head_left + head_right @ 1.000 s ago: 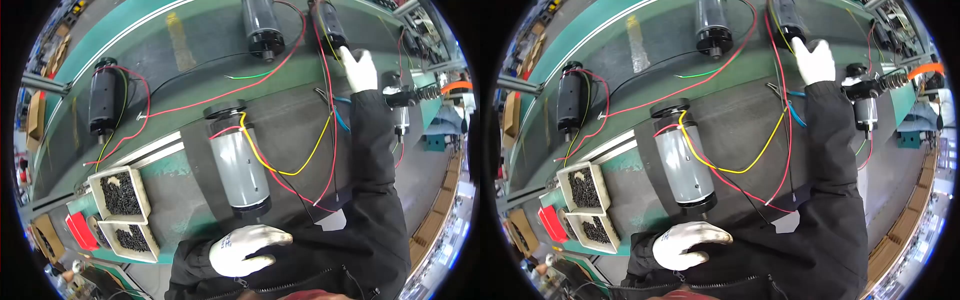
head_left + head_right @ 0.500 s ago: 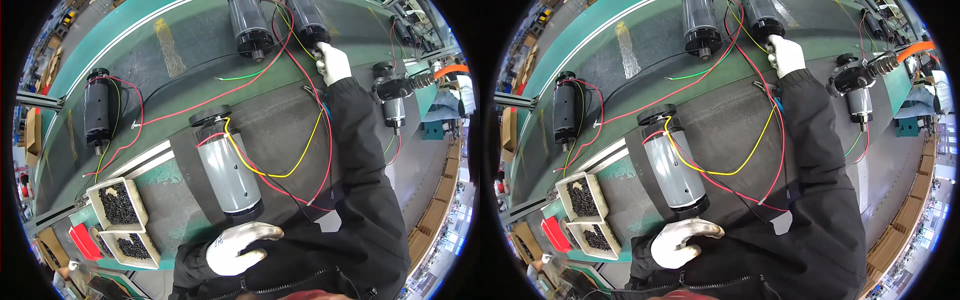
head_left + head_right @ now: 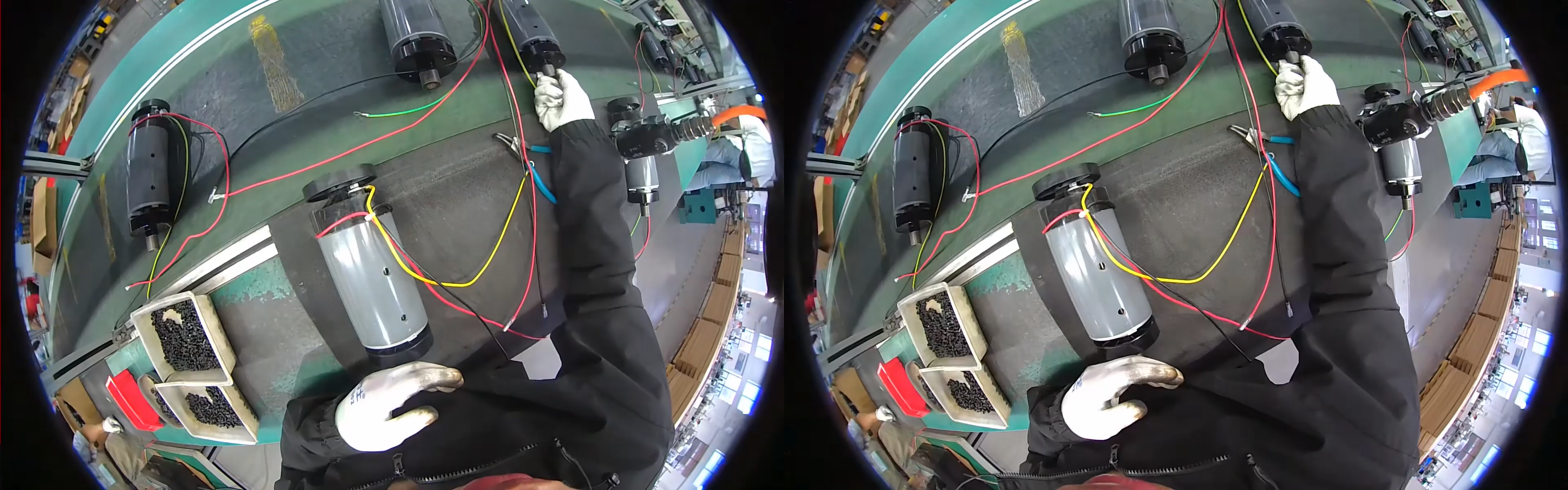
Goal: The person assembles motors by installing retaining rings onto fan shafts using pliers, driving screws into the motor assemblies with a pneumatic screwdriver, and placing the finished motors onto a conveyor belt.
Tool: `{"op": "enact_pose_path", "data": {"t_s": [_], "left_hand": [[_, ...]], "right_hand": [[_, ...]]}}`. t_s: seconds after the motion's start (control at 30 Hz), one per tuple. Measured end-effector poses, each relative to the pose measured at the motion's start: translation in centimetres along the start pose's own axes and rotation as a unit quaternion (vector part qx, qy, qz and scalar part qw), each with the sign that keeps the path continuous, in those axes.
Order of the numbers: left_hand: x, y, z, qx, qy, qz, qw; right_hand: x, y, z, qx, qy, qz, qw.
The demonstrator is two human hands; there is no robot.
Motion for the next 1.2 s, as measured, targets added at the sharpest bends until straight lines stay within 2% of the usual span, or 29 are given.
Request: {"op": "enact_pose_path", "data": {"t_s": [0.13, 0.23, 0.27, 0.33, 0.37, 0.4, 0.43, 0.47, 0.5, 0.53, 0.57, 0.6, 0.63, 0.67, 0.73, 0.77, 0.8, 0.83, 0.87, 0.93, 1.03, 1.1, 1.17, 1.2], "left_hand": [[-0.4, -0.2, 0.1, 0.004, -0.037, -0.007, 0.999], [-0.4, -0.3, -0.3, 0.010, -0.029, -0.008, 0.999], [-0.5, -0.4, -0.6, 0.018, -0.025, -0.003, 1.000], [-0.7, -1.0, -1.7, 0.039, -0.017, 0.004, 0.999], [-1.1, -1.4, -2.6, 0.064, -0.043, -0.004, 0.997], [-1.7, -2.0, -3.6, 0.098, -0.059, -0.019, 0.993], [-2.5, -2.6, -4.9, 0.133, -0.077, -0.034, 0.988], [-2.9, -3.1, -5.8, 0.147, -0.080, 0.008, 0.986], [-3.8, -3.3, -7.1, 0.180, -0.116, 0.023, 0.977], [-4.3, -3.3, -7.9, 0.216, -0.132, -0.019, 0.967], [-5.0, -3.4, -8.9, 0.258, -0.152, -0.064, 0.952], [-5.7, -3.2, -9.8, 0.273, -0.181, -0.080, 0.941], [-6.5, -3.2, -10.4, 0.287, -0.213, -0.100, 0.929], [-7.8, -2.8, -11.0, 0.301, -0.213, -0.168, 0.914], [-9.3, -1.5, -11.0, 0.320, -0.207, -0.295, 0.876], [-9.8, -0.7, -10.0, 0.327, -0.197, -0.356, 0.853], [-10.5, 0.2, -8.9, 0.311, -0.160, -0.419, 0.838], [-11.0, 0.8, -7.8, 0.294, -0.119, -0.477, 0.820], [-11.1, 0.6, -6.7, 0.295, -0.099, -0.491, 0.814], [-10.7, 0.0, -4.8, 0.317, -0.047, -0.504, 0.802], [-11.0, 0.5, -4.0, 0.294, -0.041, -0.503, 0.811], [-11.1, 0.5, -4.1, 0.319, -0.049, -0.472, 0.820], [-10.9, 0.1, -4.3, 0.347, -0.057, -0.422, 0.836], [-10.6, -0.2, -4.4, 0.370, -0.066, -0.380, 0.845]], "right_hand": [[0.4, 0.2, -0.1, -0.010, -0.008, 0.010, 1.000], [0.5, 0.3, -0.5, -0.007, -0.008, 0.015, 1.000], [-0.2, -0.9, -1.2, 0.036, -0.083, -0.056, 0.994], [-0.5, -1.7, -5.0, 0.096, -0.205, -0.221, 0.949], [-1.3, -0.8, -8.0, 0.091, -0.341, -0.401, 0.846], [-1.0, 0.6, -11.2, 0.074, -0.512, -0.569, 0.639], [1.1, 2.2, -15.2, 0.055, -0.557, -0.657, 0.505], [2.4, 2.2, -16.6, 0.018, -0.506, -0.695, 0.510], [2.8, 2.2, -18.9, 0.006, -0.498, -0.679, 0.539], [2.4, 2.5, -22.2, 0.013, -0.575, -0.665, 0.476], [1.1, 3.1, -25.3, 0.052, -0.630, -0.634, 0.446], [-0.3, 3.7, -29.0, 0.072, -0.706, -0.585, 0.392], [-2.9, 2.7, -32.3, 0.155, -0.774, -0.492, 0.368], [-6.1, 1.0, -33.8, 0.183, -0.814, -0.387, 0.392], [-15.9, -2.2, -26.2, 0.022, -0.651, -0.364, 0.666], [-19.9, -4.3, -22.6, -0.009, -0.545, -0.330, 0.771], [-20.6, -4.6, -18.9, -0.074, -0.446, -0.290, 0.843], [-19.5, -4.5, -15.2, -0.149, -0.347, -0.254, 0.890], [-18.8, -3.9, -12.3, -0.209, -0.266, -0.243, 0.909], [-16.3, -2.0, -10.4, -0.297, -0.159, -0.263, 0.904], [-13.9, 0.1, -11.4, -0.321, -0.174, -0.399, 0.841], [-10.7, 0.8, -12.9, -0.319, -0.220, -0.490, 0.781], [-5.9, 2.1, -15.0, -0.310, -0.305, -0.576, 0.692], [-6.3, 1.7, -14.9, -0.289, -0.341, -0.580, 0.681]]}}
Point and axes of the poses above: each hand's wrist, its own z-axis towards the middle knuckle, its own y-axis out of the palm, x = y × z, the point moved 10 cm from there along z, towards the middle knuckle, and after that the axes turned 9 degrees about x, right-handed, at the moved point
